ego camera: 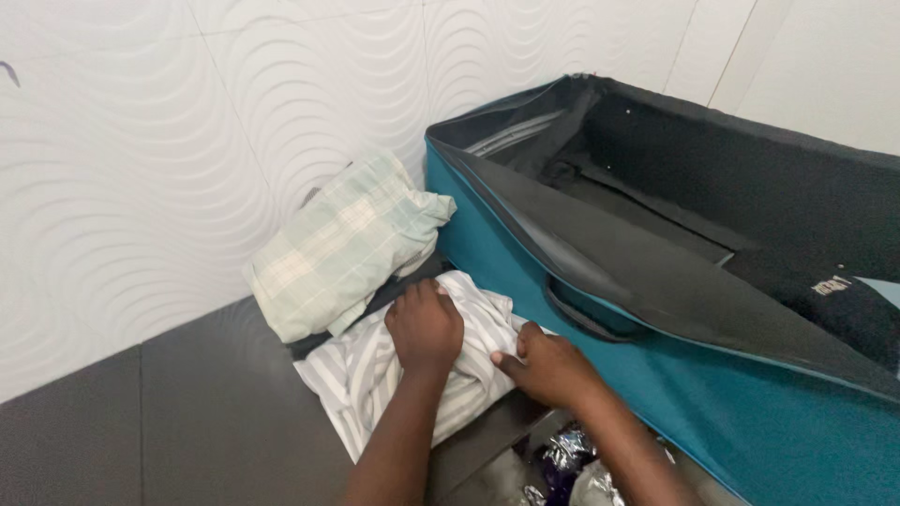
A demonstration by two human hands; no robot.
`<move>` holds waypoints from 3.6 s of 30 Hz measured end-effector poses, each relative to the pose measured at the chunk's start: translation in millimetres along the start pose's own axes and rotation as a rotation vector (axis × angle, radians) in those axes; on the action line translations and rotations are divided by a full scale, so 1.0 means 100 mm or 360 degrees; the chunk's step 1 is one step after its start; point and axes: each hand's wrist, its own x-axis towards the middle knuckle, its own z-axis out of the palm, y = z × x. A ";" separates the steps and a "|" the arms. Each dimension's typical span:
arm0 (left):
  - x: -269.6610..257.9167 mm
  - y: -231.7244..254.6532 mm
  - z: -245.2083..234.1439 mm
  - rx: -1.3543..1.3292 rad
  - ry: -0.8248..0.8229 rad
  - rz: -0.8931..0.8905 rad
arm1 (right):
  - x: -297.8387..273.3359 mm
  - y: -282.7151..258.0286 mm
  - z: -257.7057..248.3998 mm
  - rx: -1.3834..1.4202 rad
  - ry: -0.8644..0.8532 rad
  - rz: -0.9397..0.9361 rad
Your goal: The person folds a light green plaid shirt on a dark table, smoothing and aligning the fabric. They then open a teal suitcase and place the folded shirt along with other folded clothes inside.
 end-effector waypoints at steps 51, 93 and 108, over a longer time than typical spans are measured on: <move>0.77 1.85 -1.71 -0.1258 -0.0174 0.0847 | -1.12 0.28 -1.49 0.1658 0.1267 -0.0783; 0.02 2.75 -0.05 -0.0516 -0.0993 0.1204 | -0.08 3.32 -2.21 -0.0577 0.0232 0.1012; 0.79 -0.17 -0.82 0.0440 -0.0082 0.0203 | 0.07 -0.06 -0.17 0.0911 -0.0255 -0.0907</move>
